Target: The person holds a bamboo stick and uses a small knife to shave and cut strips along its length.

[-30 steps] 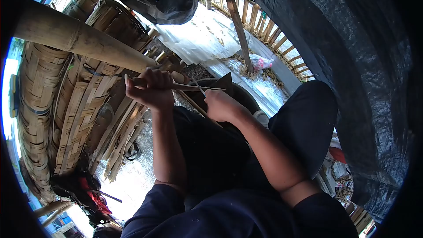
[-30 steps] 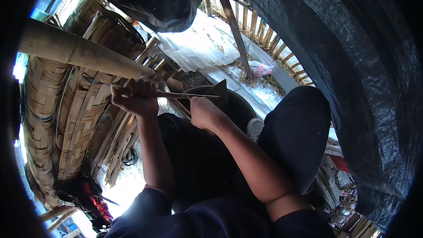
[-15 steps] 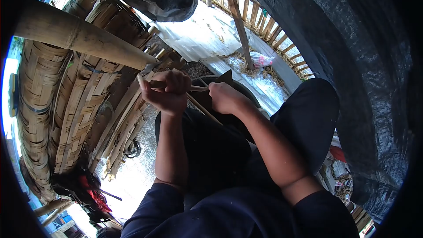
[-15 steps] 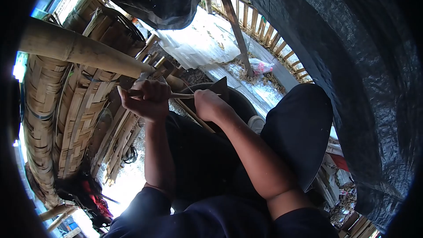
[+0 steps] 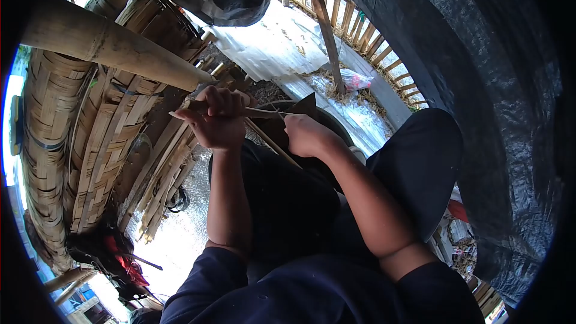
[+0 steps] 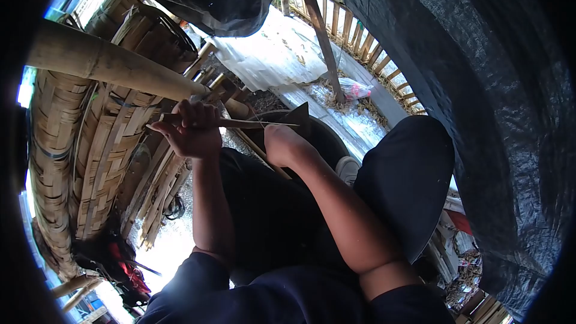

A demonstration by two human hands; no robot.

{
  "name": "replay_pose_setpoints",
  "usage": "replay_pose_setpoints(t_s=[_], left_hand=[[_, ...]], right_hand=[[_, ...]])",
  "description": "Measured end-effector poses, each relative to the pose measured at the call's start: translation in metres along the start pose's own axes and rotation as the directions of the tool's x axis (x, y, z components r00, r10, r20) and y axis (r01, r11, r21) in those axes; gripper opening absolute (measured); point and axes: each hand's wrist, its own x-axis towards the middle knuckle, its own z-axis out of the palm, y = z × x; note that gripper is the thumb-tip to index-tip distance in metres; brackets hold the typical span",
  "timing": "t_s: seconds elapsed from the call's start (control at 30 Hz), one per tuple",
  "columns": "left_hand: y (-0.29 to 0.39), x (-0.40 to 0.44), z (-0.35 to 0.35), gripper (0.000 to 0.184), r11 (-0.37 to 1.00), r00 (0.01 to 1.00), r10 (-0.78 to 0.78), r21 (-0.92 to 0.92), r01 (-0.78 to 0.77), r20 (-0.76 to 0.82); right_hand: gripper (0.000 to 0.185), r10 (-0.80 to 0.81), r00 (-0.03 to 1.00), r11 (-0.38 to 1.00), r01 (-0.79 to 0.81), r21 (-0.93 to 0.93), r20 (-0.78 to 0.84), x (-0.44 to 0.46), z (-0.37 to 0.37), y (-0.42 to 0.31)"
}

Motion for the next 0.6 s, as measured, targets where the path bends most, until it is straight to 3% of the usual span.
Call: replay_pose_setpoints(t_s=[0.03, 0.1, 0.2, 0.23, 0.3, 0.33, 0.47, 0.6], left_hand=[[-0.002, -0.004, 0.000, 0.069, 1.000, 1.000, -0.006, 0.003, 0.006, -0.001], [-0.010, -0.014, 0.002, 0.067, 1.000, 0.983, -0.018, 0.013, 0.016, 0.184], [-0.014, -0.009, 0.002, 0.066, 0.999, 0.971, -0.024, 0.051, 0.013, 0.236], [-0.012, -0.004, -0.006, 0.066, 0.999, 0.972, -0.020, 0.052, 0.008, 0.236], [-0.001, 0.008, -0.025, 0.065, 0.998, 1.000, -0.011, -0.059, 0.011, 0.001], [0.003, 0.008, -0.029, 0.065, 0.999, 1.000, -0.015, -0.044, 0.014, -0.028], [0.006, 0.006, -0.028, 0.066, 0.998, 1.000, -0.001, -0.056, 0.003, 0.025], [0.005, 0.006, -0.018, 0.067, 0.998, 1.000, -0.029, -0.061, 0.030, 0.011]], right_hand=[[0.016, -0.007, 0.999, 1.000, 0.007, 0.018, -0.037, 0.006, 0.006, 0.004], [0.018, 0.039, 0.997, 0.999, -0.038, 0.006, -0.068, 0.015, 0.012, 0.015], [0.018, 0.102, 0.993, 0.995, -0.102, 0.009, -0.052, 0.016, 0.010, 0.022], [0.018, 0.126, 0.992, 0.991, -0.126, 0.036, 0.005, 0.014, 0.008, 0.019], [0.019, 0.110, 0.994, 0.993, -0.110, 0.048, 0.006, 0.014, 0.009, 0.012], [0.019, 0.098, 0.995, 0.993, -0.098, 0.066, 0.006, 0.014, 0.010, 0.010], [0.021, 0.090, 0.995, 0.992, -0.086, 0.088, -0.038, 0.020, 0.022, 0.016], [0.025, 0.123, 0.991, 0.992, -0.125, -0.027, -0.050, 0.043, 0.055, 0.045]])
